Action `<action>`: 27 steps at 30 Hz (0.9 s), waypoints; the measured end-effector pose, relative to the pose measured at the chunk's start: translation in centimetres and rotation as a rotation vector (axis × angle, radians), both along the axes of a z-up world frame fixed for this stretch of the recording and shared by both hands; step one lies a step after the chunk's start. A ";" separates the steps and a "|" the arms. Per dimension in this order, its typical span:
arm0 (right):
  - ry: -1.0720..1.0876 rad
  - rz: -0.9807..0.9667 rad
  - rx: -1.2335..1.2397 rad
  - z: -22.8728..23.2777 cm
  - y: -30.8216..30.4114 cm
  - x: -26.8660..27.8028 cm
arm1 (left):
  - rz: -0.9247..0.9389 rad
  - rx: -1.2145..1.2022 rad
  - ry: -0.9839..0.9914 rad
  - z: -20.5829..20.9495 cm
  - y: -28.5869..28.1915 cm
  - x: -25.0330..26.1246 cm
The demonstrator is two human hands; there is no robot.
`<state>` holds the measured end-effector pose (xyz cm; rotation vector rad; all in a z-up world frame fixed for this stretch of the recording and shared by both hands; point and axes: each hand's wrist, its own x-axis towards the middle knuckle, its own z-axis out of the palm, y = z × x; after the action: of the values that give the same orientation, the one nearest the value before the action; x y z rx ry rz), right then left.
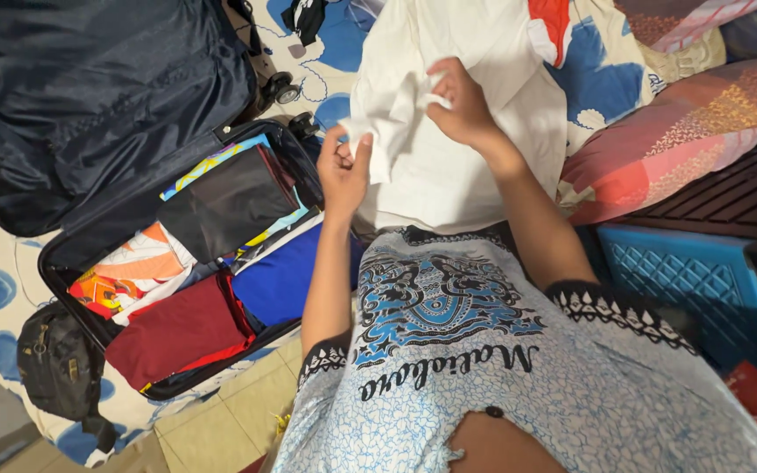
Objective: The person folds a red shirt and a white long-sleeved shirt and places them into a suitcase along with other clothes.
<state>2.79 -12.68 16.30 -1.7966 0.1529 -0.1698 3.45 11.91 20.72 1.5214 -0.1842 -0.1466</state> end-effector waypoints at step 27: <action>-0.142 -0.258 0.577 -3.8 2.6 -10.5 | -0.293 0.084 -0.365 -4.9 -5.5 -3.0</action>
<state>-7.71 -10.04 12.47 -1.1817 0.2994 -0.3944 0.43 6.45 15.77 1.5898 -0.7009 -0.1083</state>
